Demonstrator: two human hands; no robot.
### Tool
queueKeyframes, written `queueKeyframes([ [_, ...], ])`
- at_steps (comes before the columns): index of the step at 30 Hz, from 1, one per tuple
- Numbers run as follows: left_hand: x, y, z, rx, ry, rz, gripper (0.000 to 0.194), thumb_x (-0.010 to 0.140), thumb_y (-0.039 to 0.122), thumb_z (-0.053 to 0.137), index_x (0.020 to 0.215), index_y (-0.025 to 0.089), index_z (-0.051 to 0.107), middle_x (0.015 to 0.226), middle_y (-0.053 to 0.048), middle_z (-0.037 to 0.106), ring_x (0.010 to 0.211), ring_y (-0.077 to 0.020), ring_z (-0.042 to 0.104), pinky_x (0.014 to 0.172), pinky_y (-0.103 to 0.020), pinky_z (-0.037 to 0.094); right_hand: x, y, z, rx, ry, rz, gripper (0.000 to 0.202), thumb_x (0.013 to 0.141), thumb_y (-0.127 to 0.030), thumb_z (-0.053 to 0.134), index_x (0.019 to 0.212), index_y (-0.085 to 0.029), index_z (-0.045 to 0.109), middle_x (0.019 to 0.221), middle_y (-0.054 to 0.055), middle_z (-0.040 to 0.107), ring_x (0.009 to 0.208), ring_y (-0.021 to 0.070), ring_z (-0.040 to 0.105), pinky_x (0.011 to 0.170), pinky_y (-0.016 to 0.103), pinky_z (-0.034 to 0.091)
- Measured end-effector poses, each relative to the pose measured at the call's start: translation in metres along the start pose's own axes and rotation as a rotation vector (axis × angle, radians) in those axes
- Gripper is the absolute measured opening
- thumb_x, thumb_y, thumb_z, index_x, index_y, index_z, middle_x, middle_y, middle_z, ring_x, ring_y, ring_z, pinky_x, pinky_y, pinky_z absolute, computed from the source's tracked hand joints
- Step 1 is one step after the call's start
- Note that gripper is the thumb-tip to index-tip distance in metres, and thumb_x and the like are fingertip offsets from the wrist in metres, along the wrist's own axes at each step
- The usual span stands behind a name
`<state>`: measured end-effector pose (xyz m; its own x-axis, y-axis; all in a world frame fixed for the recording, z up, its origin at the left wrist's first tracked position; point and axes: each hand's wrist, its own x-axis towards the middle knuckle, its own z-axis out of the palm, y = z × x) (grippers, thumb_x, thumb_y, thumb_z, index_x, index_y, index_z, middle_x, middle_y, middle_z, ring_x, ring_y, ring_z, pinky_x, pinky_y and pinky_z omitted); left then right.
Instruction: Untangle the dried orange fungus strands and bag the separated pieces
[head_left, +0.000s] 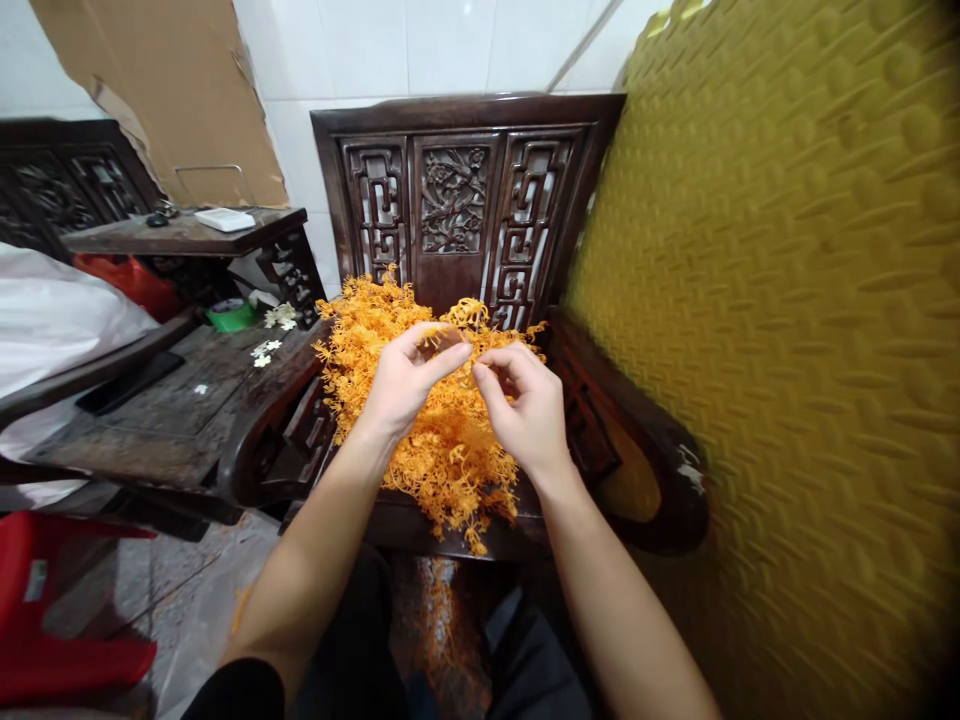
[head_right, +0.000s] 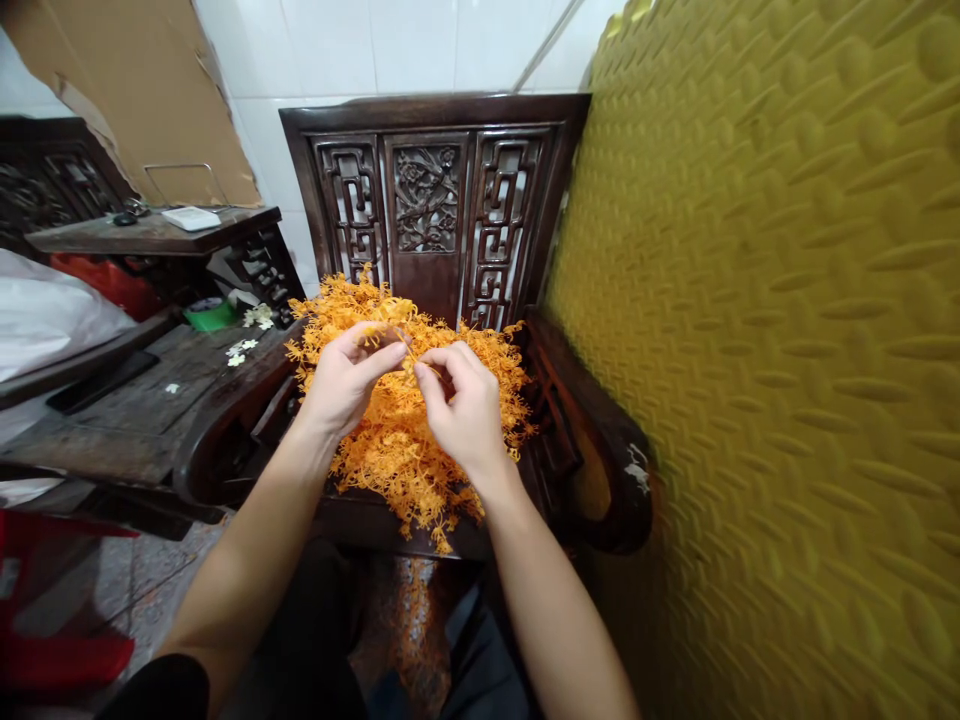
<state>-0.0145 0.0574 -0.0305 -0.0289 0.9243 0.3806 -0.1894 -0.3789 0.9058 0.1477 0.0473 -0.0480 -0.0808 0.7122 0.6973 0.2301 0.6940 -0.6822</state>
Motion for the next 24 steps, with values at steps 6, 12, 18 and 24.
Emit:
queueKeyframes([
  [6, -0.006, 0.006, 0.001, 0.154, -0.083, -0.03, 0.042, 0.075, 0.036, 0.091, 0.104, 0.015, 0.07, 0.104, -0.006, 0.074, 0.095, -0.0151, 0.069, 0.09, -0.03, 0.058, -0.001, -0.002, 0.0, -0.035, 0.033, -0.045, 0.01, 0.099, -0.024, 0.063, 0.09, -0.022, 0.067, 0.085, 0.003, 0.061, 0.076, 0.0164, 0.054, 0.071, 0.033, 0.042],
  [12, -0.009, 0.004, 0.014, 0.166, -0.153, -0.055, 0.043, 0.069, 0.035, 0.095, 0.099, 0.016, 0.071, 0.094, -0.004, 0.075, 0.084, -0.0159, 0.07, 0.078, -0.029, 0.06, 0.0, 0.005, 0.0, 0.377, 0.04, 0.334, 0.019, 0.095, -0.042, 0.071, 0.092, -0.024, 0.067, 0.069, -0.002, 0.055, 0.055, 0.0126, 0.046, 0.051, 0.027, 0.036],
  [18, -0.013, -0.001, 0.026, 0.119, -0.042, -0.106, 0.036, 0.073, 0.036, 0.09, 0.077, 0.017, 0.059, 0.065, 0.003, 0.061, 0.06, -0.0126, 0.067, 0.05, -0.023, 0.052, 0.001, 0.01, 0.0, 0.33, 0.088, 0.344, 0.023, 0.095, -0.045, 0.07, 0.089, -0.024, 0.064, 0.072, -0.001, 0.057, 0.061, 0.0127, 0.049, 0.054, 0.026, 0.038],
  [24, -0.014, 0.005, 0.033, 0.029, -0.041, -0.19, 0.044, 0.07, 0.019, 0.092, 0.099, 0.014, 0.059, 0.06, 0.005, 0.066, 0.053, -0.0107, 0.066, 0.055, -0.022, 0.057, 0.0, 0.007, 0.009, 0.575, 0.106, 0.424, 0.033, 0.093, -0.051, 0.072, 0.081, -0.025, 0.057, 0.057, -0.004, 0.054, 0.052, 0.0132, 0.05, 0.052, 0.028, 0.043],
])
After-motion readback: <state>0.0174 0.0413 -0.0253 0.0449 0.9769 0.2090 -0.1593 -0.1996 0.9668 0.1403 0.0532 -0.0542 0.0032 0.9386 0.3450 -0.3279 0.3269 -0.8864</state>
